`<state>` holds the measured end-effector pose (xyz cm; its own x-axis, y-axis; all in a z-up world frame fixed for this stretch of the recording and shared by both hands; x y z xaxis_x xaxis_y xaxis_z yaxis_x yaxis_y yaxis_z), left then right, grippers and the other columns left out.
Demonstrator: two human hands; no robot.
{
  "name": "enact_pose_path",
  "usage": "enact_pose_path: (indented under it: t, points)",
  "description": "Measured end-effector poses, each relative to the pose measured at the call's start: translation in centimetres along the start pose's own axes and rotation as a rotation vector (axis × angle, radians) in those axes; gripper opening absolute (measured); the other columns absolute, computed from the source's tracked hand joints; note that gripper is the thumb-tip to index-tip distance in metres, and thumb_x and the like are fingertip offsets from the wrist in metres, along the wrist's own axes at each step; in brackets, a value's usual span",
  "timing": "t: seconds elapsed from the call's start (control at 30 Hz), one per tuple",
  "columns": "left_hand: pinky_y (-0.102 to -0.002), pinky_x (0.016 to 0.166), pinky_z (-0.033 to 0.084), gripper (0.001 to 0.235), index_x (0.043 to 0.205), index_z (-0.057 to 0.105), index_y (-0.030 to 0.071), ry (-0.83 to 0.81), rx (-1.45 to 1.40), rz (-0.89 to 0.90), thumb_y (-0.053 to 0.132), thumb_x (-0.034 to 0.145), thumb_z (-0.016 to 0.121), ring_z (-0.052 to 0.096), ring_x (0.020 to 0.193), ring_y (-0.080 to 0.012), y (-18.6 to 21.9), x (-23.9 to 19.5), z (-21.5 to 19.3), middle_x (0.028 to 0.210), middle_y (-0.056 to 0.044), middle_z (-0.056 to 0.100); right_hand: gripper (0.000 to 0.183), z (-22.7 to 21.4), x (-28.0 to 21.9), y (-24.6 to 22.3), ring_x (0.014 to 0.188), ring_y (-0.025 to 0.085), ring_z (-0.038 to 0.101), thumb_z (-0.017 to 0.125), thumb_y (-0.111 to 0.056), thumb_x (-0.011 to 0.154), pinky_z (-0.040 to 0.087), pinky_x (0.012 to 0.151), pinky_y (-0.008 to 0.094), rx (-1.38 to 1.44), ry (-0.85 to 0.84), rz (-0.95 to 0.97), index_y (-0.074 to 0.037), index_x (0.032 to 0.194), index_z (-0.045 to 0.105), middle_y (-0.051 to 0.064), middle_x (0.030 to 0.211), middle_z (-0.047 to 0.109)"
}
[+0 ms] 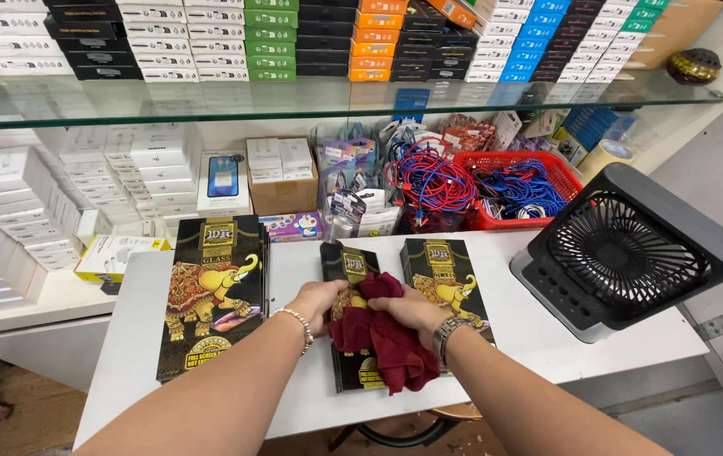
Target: The person wipes the surfaces of small black boxes with a maroon cloth, then stacks them on a glass shelf. The person repeats this process for several boxes, moving them from a table to the shelf.
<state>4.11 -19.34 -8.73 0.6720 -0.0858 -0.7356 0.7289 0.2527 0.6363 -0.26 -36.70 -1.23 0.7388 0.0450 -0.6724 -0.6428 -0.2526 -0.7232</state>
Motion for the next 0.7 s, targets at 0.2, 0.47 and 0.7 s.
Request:
enact_pose_path:
  t: [0.2, 0.47, 0.7]
  points:
    - [-0.045, 0.094, 0.060, 0.035, 0.121, 0.065, 0.006, -0.331, -0.106, 0.082, 0.033, 0.100, 0.057, 0.074, 0.102, -0.0262, 3.6, -2.4, 0.0, 0.117, -0.013, 0.075, 0.045, -2.0, -2.3, -4.2, 0.095, 0.025, 0.073, 0.073, -0.026, 0.087, 0.062, 0.079, 0.039, 0.215, 0.017, -0.249, -0.007, 0.126, 0.063, 0.012, 0.110, 0.075]
    - [-0.051, 0.105, 0.049, 0.059, 0.120, 0.065, 0.011, -0.432, -0.383, 0.245, 0.062, 0.099, 0.043, 0.066, 0.112, -0.0312, 9.7, -11.7, 3.4, 0.119, -0.012, 0.070, 0.065, 1.0, -10.7, -9.2, 0.144, 0.025, 0.045, 0.057, -0.043, 0.101, 0.036, 0.115, 0.041, -0.219, -0.045, -0.930, -0.016, 0.156, 0.034, 0.011, 0.157, 0.043]
    - [-0.048, 0.095, 0.056, 0.060, 0.122, 0.067, 0.017, -0.461, -0.142, 0.311, 0.066, 0.092, 0.051, 0.069, 0.110, -0.0281, 9.6, -15.9, 6.2, 0.116, -0.009, 0.074, 0.059, 0.5, -11.0, -8.9, 0.136, 0.046, 0.040, 0.053, -0.042, 0.100, 0.029, 0.108, 0.055, -0.803, 0.559, -1.114, -0.026, 0.155, 0.039, 0.018, 0.152, 0.043]
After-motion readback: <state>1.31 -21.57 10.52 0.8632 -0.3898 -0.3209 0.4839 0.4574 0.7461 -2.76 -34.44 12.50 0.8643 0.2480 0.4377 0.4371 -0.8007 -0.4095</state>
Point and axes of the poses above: each hand's wrist, its own x-axis towards the middle knuckle, its own z-axis out of the palm, y = z × x, the point moved 3 cm from there along x, towards the middle knuckle
